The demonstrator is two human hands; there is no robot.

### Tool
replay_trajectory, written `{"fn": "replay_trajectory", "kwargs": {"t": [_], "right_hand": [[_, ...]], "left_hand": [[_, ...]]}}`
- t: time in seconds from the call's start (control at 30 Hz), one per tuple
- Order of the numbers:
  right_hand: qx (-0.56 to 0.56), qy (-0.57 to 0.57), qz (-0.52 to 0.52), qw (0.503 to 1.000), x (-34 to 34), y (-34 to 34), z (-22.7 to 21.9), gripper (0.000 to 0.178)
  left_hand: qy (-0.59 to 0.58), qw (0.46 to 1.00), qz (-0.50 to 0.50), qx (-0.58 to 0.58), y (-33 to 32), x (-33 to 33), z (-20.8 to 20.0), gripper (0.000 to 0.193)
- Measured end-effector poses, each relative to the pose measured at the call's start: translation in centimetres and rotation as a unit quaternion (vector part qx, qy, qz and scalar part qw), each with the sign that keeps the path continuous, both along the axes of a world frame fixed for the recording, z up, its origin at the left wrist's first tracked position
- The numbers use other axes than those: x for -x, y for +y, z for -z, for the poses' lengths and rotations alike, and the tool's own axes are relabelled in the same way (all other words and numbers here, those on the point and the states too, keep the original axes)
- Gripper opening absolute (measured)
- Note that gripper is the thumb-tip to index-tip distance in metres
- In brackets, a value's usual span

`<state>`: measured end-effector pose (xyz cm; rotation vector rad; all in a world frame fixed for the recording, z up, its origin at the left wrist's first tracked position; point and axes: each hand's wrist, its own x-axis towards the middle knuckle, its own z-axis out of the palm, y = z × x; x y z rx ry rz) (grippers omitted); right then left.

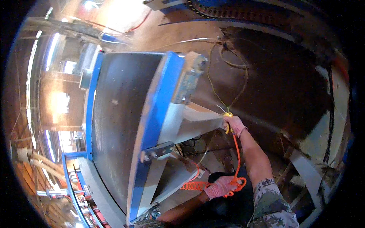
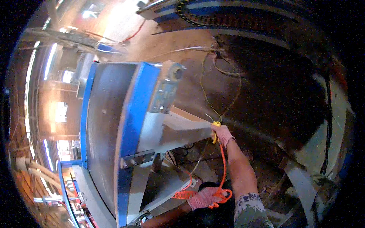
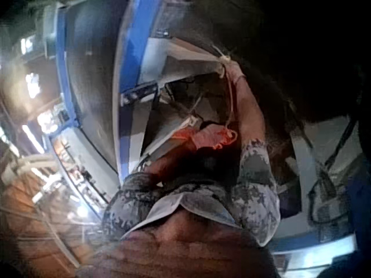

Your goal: The person organizes stacks of wooden planks on a metal table, then uses a yellow air blow gun to clean sawdust from a large blue industrial machine and the surrounding floor. The person handles the wood by hand and directs the air nozzle at various parts of the equipment.

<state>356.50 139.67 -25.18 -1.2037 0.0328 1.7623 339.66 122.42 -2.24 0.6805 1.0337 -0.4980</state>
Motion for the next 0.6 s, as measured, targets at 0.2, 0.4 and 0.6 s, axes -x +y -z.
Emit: {"fn": "replay_trajectory", "kwargs": {"t": [0.2,0.4,0.6], "right_hand": [[-0.005,-0.013,-0.111,0.994,0.5,-0.1,-2.8,0.023],[0.047,-0.008,-0.032,0.998,-2.5,-7.3,-8.8,0.028],[-0.218,0.107,0.197,0.95,-9.5,-13.1,-32.0,0.052]], "left_hand": [[-0.048,0.987,0.069,-0.137,-0.6,-0.1,-1.3,0.036],[-0.018,0.989,0.131,-0.069,-1.6,1.1,-6.3,0.032],[-0.122,0.963,0.169,-0.173,-5.1,3.7,-7.1,0.027]]}}
